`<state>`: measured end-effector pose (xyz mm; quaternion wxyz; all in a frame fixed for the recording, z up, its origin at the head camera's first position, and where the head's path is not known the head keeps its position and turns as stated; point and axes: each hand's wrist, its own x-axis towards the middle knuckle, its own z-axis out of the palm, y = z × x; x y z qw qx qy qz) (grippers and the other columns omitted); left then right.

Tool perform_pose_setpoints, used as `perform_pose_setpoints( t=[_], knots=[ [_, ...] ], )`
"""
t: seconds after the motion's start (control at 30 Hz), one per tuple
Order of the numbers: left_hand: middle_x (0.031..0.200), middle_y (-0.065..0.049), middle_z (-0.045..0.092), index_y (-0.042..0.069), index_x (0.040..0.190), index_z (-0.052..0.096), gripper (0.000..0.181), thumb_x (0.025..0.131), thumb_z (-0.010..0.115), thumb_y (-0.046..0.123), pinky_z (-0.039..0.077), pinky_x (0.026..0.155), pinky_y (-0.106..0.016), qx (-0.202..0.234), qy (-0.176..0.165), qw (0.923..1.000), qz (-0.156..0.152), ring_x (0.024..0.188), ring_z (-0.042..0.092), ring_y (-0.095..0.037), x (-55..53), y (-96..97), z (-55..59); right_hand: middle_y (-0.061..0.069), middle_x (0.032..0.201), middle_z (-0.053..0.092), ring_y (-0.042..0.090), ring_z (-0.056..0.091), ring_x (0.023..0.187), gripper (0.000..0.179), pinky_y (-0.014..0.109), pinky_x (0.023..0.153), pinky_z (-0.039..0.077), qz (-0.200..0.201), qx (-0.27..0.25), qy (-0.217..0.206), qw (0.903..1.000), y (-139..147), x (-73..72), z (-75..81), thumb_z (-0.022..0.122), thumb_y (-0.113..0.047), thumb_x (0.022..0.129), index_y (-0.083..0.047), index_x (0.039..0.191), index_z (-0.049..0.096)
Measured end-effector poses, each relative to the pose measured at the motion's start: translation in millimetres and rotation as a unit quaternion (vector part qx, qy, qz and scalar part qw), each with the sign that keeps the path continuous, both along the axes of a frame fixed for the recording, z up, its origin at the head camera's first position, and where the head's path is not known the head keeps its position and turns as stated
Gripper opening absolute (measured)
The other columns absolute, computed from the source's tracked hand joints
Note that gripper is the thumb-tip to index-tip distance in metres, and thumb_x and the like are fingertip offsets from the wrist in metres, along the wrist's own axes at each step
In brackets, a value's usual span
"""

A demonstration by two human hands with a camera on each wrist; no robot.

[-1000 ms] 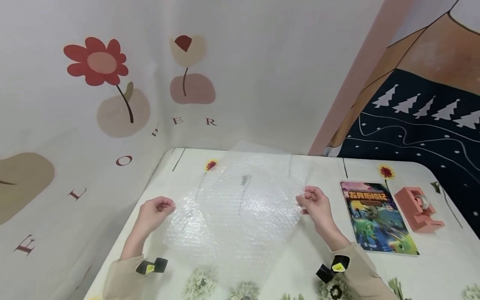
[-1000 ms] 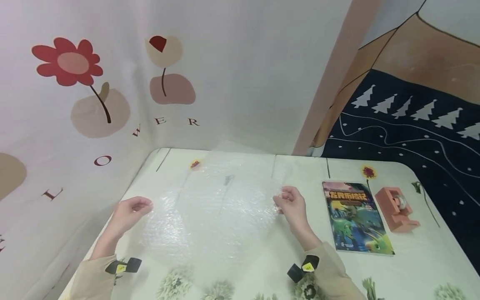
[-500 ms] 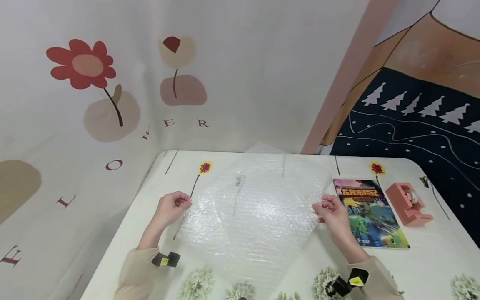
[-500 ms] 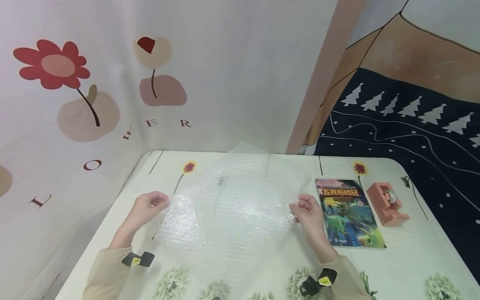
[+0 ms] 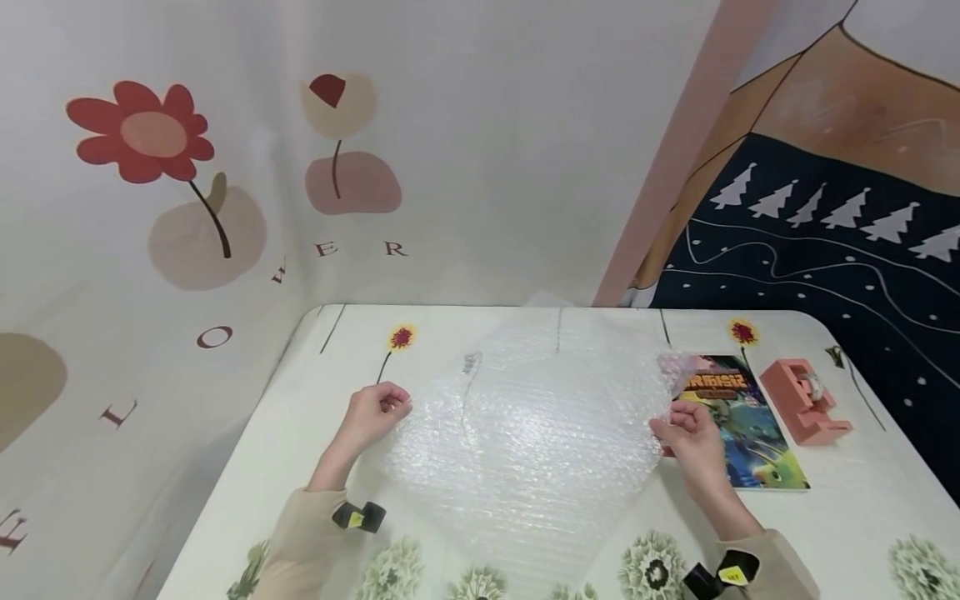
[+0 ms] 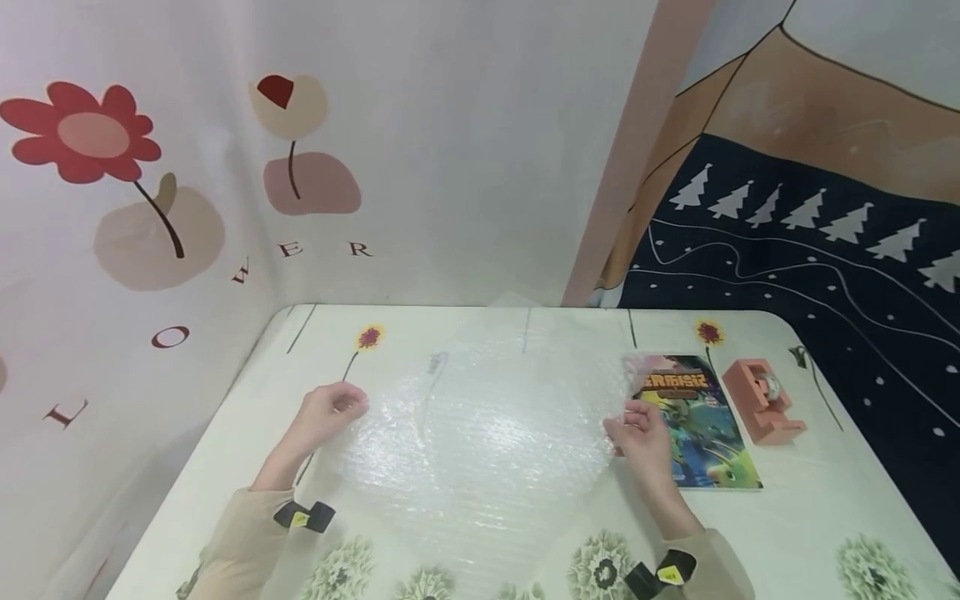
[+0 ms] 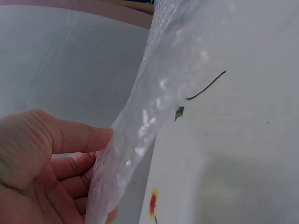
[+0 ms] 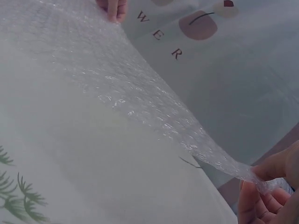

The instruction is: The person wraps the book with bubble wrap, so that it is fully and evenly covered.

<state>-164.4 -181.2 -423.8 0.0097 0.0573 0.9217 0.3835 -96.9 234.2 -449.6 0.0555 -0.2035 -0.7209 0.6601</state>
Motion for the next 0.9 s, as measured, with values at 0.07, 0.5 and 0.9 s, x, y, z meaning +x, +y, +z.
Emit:
perform_pose_setpoints(
  t=[0.07,0.5,0.9],
  knots=[
    [0.077,-0.008,0.062,-0.003,0.086,0.064,0.006,0.082,0.066,0.0,0.043,0.061,-0.027,0.002,-0.004,1.0,-0.002,0.069,0.054,-0.018,-1.1,4.9,-3.9,-0.007,0.08,0.046,0.002,0.055,0.064,0.033,0.021,0.052,0.047,-0.013,0.007,-0.001,0.9999,2.9,1.6,-2.0,0.061,-0.002,0.088,-0.007,0.112,0.039],
    [0.073,-0.004,0.06,-0.002,0.083,0.064,0.005,0.08,0.067,0.0,0.044,0.063,-0.027,0.001,-0.028,0.9995,-0.016,0.069,0.054,-0.016,-6.8,29.2,-24.0,0.0,0.084,0.044,0.004,0.051,0.057,0.035,0.025,0.049,0.047,-0.034,0.112,0.001,0.9931,22.9,8.3,-20.9,0.059,-0.007,0.091,-0.004,0.119,0.037],
    [0.069,-0.004,0.059,-0.002,0.079,0.064,0.003,0.077,0.066,-0.002,0.044,0.061,-0.027,-0.005,-0.028,0.9993,-0.022,0.065,0.053,-0.015,-9.2,38.3,-31.9,0.005,0.084,0.05,0.006,0.053,0.054,0.027,0.026,0.048,0.051,-0.011,0.17,-0.019,0.9853,35.4,6.0,-27.8,0.057,-0.007,0.091,0.001,0.115,0.046]
  ],
)
